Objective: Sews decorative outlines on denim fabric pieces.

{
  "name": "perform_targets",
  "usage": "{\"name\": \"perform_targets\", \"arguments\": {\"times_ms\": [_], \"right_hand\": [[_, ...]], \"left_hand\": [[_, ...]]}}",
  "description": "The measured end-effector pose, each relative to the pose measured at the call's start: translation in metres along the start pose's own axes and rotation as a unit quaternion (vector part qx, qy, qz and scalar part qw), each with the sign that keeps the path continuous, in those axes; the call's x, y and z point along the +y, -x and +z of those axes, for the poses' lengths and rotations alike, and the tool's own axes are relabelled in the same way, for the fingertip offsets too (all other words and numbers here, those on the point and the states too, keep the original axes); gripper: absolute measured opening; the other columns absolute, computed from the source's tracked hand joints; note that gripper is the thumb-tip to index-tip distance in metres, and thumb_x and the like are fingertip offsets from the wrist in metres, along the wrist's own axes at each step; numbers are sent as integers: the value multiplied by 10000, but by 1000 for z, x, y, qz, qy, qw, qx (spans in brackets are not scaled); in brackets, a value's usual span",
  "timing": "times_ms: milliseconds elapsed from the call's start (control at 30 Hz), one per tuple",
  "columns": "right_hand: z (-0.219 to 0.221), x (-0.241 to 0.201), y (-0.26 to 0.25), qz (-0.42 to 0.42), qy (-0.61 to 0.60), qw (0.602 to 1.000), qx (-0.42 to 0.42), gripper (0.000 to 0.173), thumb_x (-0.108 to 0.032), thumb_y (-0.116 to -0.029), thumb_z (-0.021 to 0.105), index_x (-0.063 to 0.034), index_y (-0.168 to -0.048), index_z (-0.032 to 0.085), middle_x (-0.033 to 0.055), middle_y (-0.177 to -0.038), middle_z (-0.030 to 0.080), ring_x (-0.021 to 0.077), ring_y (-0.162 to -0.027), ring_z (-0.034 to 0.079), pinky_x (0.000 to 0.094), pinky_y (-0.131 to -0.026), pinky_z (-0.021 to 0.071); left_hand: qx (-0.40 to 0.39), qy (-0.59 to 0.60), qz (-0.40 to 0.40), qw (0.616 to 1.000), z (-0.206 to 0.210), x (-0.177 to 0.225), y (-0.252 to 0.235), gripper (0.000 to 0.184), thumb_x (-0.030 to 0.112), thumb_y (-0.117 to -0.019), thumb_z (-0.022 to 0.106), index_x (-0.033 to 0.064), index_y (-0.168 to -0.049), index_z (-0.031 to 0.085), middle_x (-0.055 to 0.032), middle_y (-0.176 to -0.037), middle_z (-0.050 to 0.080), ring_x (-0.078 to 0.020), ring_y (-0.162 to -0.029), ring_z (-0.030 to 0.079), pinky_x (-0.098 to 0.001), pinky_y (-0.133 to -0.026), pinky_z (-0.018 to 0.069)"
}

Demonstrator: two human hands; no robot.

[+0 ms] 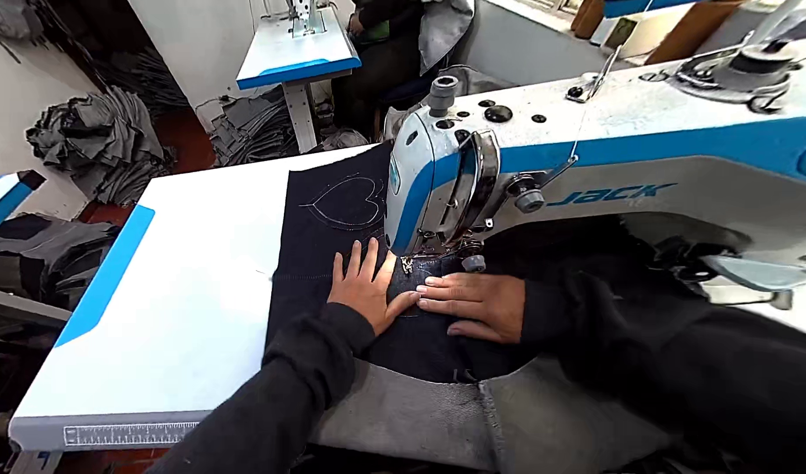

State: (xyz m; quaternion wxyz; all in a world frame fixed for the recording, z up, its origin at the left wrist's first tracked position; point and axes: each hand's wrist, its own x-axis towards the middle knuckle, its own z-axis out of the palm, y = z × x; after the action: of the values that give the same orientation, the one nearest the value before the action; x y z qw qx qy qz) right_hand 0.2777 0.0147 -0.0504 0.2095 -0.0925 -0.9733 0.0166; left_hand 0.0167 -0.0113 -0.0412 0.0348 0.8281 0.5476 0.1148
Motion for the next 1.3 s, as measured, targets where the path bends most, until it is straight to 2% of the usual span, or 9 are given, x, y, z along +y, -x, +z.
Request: {"name": "perform_targets", "arguments": {"times_ms": [167, 233, 333, 433, 600, 767, 833, 1033, 1300], "right_hand": [[49, -82, -39, 252, 115, 952, 132, 454, -376, -1030, 491, -40, -1197, 747, 132, -1234, 737, 280, -1174, 703, 442, -1019, 551], [62, -95, -58, 301, 156, 927, 161, 474, -388, -1044, 465, -36, -1158, 762, 129, -1188, 755, 279, -1131, 724, 427, -981, 572], [68, -101, -71, 334, 200, 903, 180, 468, -387, -1050, 452, -56, -1112, 778, 98, -1138, 775, 244, -1097, 738, 379, -955, 580], [68, -103, -72, 331, 223, 897, 189, 457, -375, -1054, 456, -59, -1067, 787, 89, -1091, 786, 233, -1063, 749, 350, -947, 579], [75, -108, -86, 339, 249, 886, 195, 457, -333, -1054, 466, -10, -1011, 786, 132, -1012, 791, 266, -986, 767, 372, -909, 593], [80, -113, -96, 362, 273, 871, 188, 470, -332, -1058, 454, 2, -1028, 783, 135, -1020, 790, 267, -989, 767, 366, -909, 589], [78, -112, -90, 347, 261, 881, 188, 463, -328, -1058, 455, 0, -1033, 782, 138, -1027, 788, 266, -997, 764, 364, -916, 586], [73, -106, -80, 324, 245, 893, 193, 433, -316, -1050, 483, -14, -1015, 791, 131, -1022, 791, 263, -997, 767, 360, -923, 588], [62, -90, -79, 309, 176, 919, 169, 386, -249, -1021, 523, 47, -1076, 763, 206, -1087, 766, 354, -1029, 752, 446, -923, 588]], "left_hand": [[-34, 15, 276, 960, -12, -59, -42, 783, 664, -971, 451, 31, -1406, 598, -211, -1540, 488, -427, -1505, 334, -702, -1178, 226], [-46, 11, 351, 935, -16, -70, -59, 784, 667, -970, 428, 9, -1342, 637, -218, -1482, 547, -424, -1478, 385, -699, -1164, 266], [-66, 5, 402, 913, -20, -76, -74, 785, 676, -972, 396, 19, -1316, 655, -212, -1429, 595, -418, -1440, 443, -693, -1161, 276], [-82, 1, 409, 909, -20, -76, -77, 781, 680, -974, 391, 45, -1361, 627, -195, -1443, 587, -401, -1443, 444, -683, -1170, 266], [-80, 16, 439, 895, -18, -82, -84, 763, 665, -973, 394, 29, -1292, 668, -206, -1397, 619, -405, -1420, 473, -671, -1165, 290], [-94, 8, 471, 877, -21, -83, -93, 779, 666, -985, 355, 22, -1295, 663, -205, -1394, 621, -399, -1421, 474, -641, -1191, 272], [-81, 8, 468, 880, -21, -82, -90, 763, 658, -983, 368, 21, -1261, 682, -207, -1358, 643, -400, -1397, 500, -644, -1178, 293], [-72, 17, 427, 901, -16, -82, -83, 786, 679, -974, 373, 28, -1321, 646, -203, -1414, 607, -394, -1427, 468, -666, -1160, 299], [-75, -9, 363, 929, -18, -84, -82, 830, 678, -974, 343, 13, -1417, 570, -206, -1543, 487, -409, -1514, 325, -680, -1179, 238]]}}
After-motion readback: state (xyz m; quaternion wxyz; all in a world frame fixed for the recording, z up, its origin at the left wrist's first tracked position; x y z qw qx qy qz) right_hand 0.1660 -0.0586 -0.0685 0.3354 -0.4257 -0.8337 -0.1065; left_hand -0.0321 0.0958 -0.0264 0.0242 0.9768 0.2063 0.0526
